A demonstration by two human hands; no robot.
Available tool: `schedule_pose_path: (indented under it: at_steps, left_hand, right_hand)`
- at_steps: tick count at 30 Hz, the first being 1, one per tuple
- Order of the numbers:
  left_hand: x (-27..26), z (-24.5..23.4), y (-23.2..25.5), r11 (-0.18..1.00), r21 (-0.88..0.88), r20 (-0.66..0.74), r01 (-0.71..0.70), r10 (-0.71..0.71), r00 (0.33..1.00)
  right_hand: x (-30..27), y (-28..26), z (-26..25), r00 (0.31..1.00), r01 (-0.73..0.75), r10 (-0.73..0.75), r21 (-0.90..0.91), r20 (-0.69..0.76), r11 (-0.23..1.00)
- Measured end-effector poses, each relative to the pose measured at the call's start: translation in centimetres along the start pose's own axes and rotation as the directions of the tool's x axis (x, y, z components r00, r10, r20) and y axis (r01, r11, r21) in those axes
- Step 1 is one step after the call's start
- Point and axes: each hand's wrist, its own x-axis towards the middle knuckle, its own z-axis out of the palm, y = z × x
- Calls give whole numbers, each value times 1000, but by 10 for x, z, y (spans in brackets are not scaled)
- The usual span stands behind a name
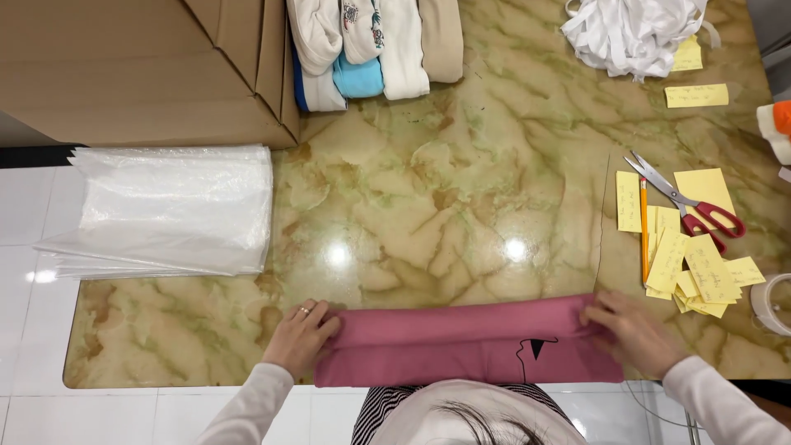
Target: Folding and rolling various t-shirts taken from a clothing rack and stacking them on a table.
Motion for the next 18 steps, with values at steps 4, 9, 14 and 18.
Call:
schedule_pose_path:
  at_steps: [4,9,14,18]
  left_hand:
    - [6,-39,12,908,-349,152,231,-188,970]
    - [16,-21,-1,949,-167,196,267,-234,952]
    - [20,-3,-15,982,-72,213,177,-158,964]
    - [38,-8,-36,944,141,85,297,-310,947]
  right_hand:
    - [5,-22,-21,996,-78,87,362,-10,929]
    - [23,6,-6,981,-176,177,-23,83,984]
    - [43,14,-2,964,-94,101,-40,248,995]
    - [74,4,-18,988,-27,8,-122,-155,992]
